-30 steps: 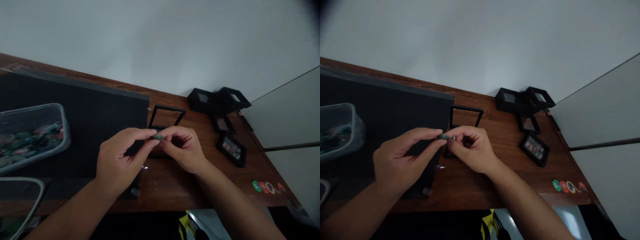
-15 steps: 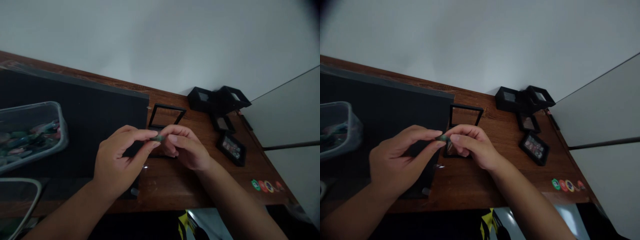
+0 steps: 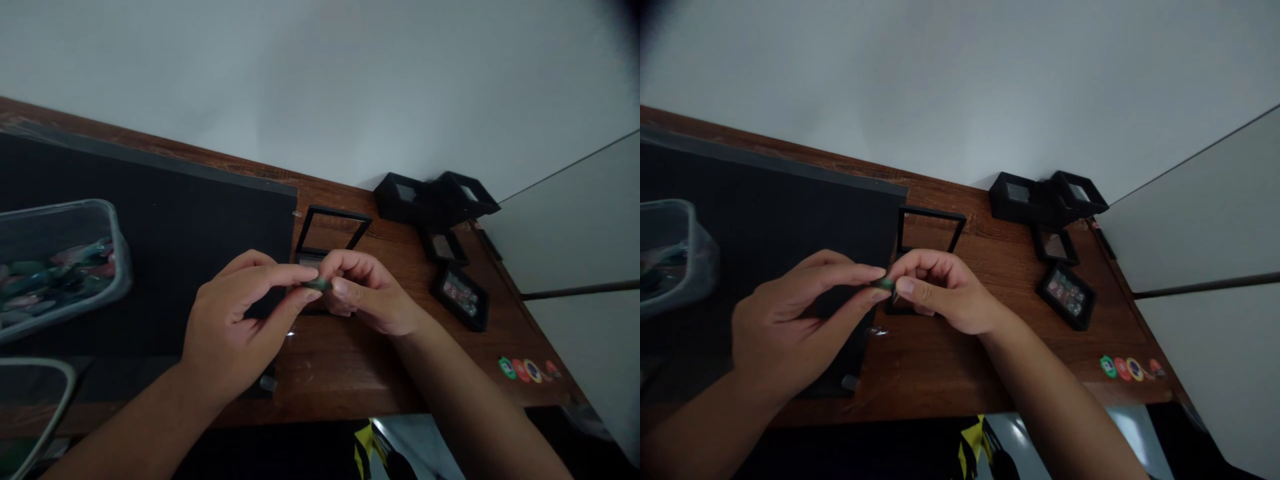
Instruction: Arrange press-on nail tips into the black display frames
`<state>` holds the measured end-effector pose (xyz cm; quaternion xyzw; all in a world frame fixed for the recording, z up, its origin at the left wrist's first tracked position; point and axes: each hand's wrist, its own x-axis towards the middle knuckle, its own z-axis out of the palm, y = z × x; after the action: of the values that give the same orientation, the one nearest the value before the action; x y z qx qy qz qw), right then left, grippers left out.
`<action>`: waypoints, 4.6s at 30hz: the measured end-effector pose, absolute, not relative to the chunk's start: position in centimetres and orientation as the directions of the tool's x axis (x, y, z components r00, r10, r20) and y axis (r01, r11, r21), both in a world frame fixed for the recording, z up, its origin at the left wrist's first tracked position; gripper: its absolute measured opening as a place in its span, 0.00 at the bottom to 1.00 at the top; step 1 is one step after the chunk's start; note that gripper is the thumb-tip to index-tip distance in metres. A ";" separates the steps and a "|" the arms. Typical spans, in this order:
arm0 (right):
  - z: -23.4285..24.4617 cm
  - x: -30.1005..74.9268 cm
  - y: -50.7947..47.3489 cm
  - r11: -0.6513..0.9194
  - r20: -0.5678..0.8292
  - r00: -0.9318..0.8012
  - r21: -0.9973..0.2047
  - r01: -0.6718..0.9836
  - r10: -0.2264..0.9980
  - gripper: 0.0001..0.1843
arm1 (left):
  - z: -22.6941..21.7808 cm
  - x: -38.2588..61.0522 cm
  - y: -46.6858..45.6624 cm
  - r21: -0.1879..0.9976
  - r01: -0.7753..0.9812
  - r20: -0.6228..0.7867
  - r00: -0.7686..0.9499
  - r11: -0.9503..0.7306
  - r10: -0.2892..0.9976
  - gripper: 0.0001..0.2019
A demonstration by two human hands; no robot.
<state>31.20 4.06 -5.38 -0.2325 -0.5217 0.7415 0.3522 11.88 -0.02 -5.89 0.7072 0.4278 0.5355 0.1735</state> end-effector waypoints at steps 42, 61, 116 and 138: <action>-5.1 31.5 4.0 -0.285 -0.032 -0.697 -0.925 -0.251 0.717 0.11 | -5.7 11.8 -0.3 0.698 0.375 0.619 0.114 -0.610 0.777 0.11; -4.9 31.7 3.9 -0.302 -0.027 -0.725 -0.919 -0.253 0.688 0.09 | -5.6 11.8 -0.2 0.690 0.374 0.628 0.116 -0.619 0.770 0.09; -3.8 31.7 3.3 -0.363 -0.117 -0.746 -0.915 -0.175 0.655 0.11 | -5.5 11.5 -0.3 0.668 0.406 0.624 0.151 -0.624 0.767 0.08; -3.9 31.7 3.5 -0.339 -0.142 -0.723 -0.931 -0.135 0.676 0.13 | -5.7 11.6 -0.3 0.663 0.428 0.633 0.116 -0.614 0.765 0.08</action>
<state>31.70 3.53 -3.94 -0.2646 -0.5118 0.7743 0.2618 11.58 -0.28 -5.72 0.7295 0.4090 0.5241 0.1607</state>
